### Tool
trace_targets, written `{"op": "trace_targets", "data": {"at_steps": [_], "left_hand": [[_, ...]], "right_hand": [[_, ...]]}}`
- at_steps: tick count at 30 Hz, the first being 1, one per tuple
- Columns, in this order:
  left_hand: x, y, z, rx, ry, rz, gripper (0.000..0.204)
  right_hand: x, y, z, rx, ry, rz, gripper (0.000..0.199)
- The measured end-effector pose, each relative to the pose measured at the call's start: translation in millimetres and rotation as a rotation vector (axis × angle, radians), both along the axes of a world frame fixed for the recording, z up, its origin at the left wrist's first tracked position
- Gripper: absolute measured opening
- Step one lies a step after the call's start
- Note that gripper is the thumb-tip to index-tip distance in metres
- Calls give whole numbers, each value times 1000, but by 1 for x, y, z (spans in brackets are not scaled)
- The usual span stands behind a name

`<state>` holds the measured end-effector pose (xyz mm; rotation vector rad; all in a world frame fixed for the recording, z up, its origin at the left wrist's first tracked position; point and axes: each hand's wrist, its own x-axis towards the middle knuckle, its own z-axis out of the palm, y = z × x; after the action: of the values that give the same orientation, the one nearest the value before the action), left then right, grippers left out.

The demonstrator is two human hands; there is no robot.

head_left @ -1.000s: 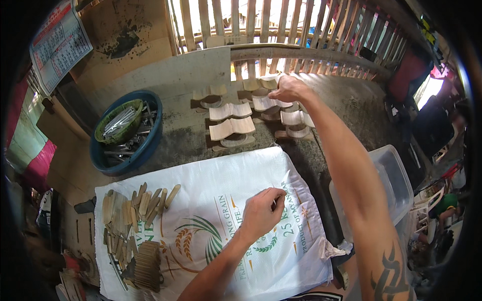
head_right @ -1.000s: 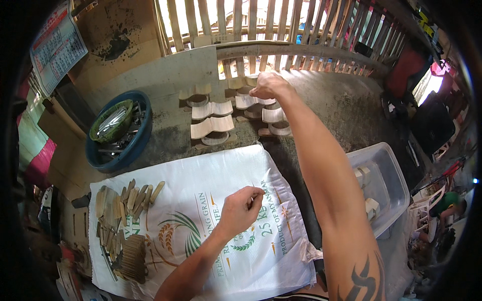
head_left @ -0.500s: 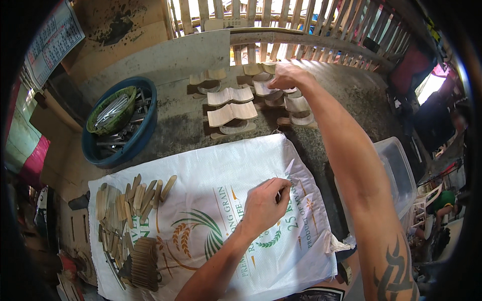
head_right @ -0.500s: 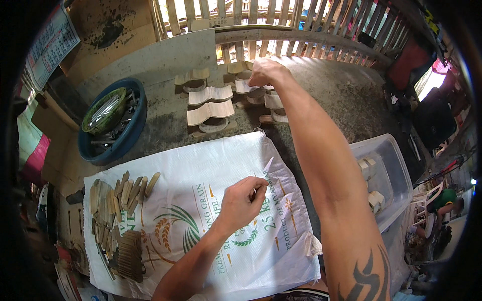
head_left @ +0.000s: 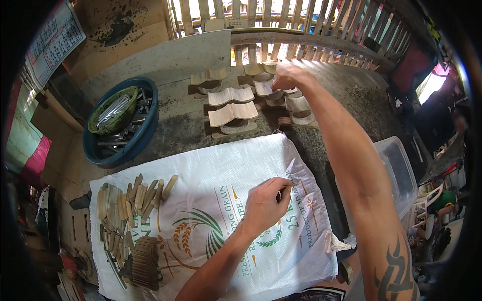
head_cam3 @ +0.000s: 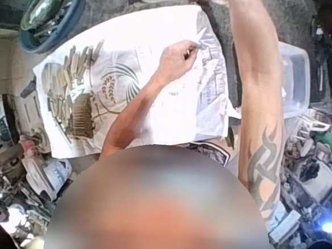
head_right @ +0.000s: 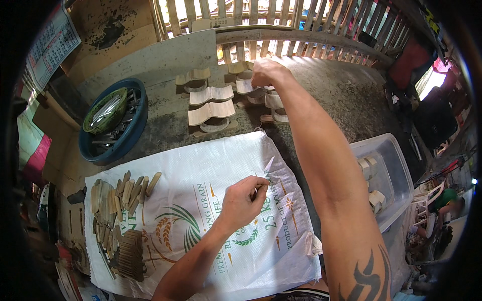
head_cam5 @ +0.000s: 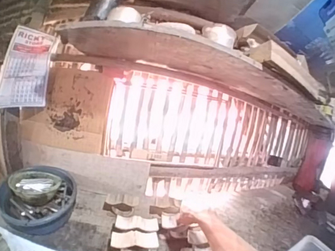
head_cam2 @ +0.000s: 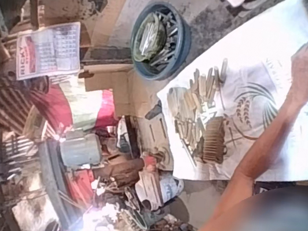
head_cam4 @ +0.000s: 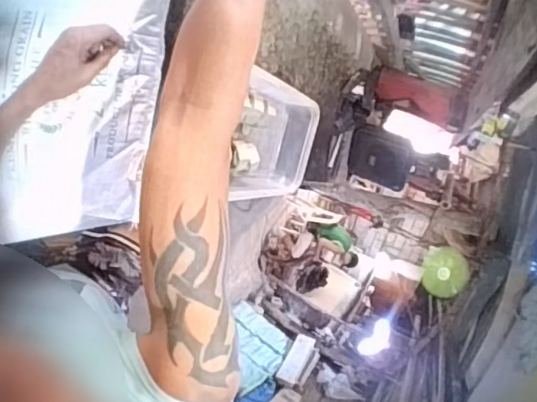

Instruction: The person assembles small wooden pieces by hand, aligning and pressing them together, then places the assembled units into a plastic container. The person also wipes the surfaces of some pieces with a cloth before assembly.

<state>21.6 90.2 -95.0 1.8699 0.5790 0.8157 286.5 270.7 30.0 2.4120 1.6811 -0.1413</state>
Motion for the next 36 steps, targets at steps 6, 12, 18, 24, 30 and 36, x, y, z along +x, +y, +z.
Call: {"op": "trace_targets", "data": {"at_steps": [6, 12, 18, 24, 30, 36], "left_hand": [[1, 1, -2, 31, -63, 0, 12], [-1, 0, 0, -8, 5, 0, 8], [1, 1, -3, 19, -62, -8, 11], [0, 2, -2, 30, -38, -13, 11], [0, 1, -1, 22, -42, -9, 11], [0, 2, -2, 21, -53, -4, 11]], "right_hand": [[-1, -3, 2, -3, 17, -10, 29], [-2, -4, 3, -12, -4, 29, 30], [0, -4, 1, 31, 56, 19, 47], [-1, -2, 2, -10, 48, 13, 49], [-6, -6, 8, -7, 12, 6, 37], [-10, -11, 18, 88, 39, -105, 54]]}}
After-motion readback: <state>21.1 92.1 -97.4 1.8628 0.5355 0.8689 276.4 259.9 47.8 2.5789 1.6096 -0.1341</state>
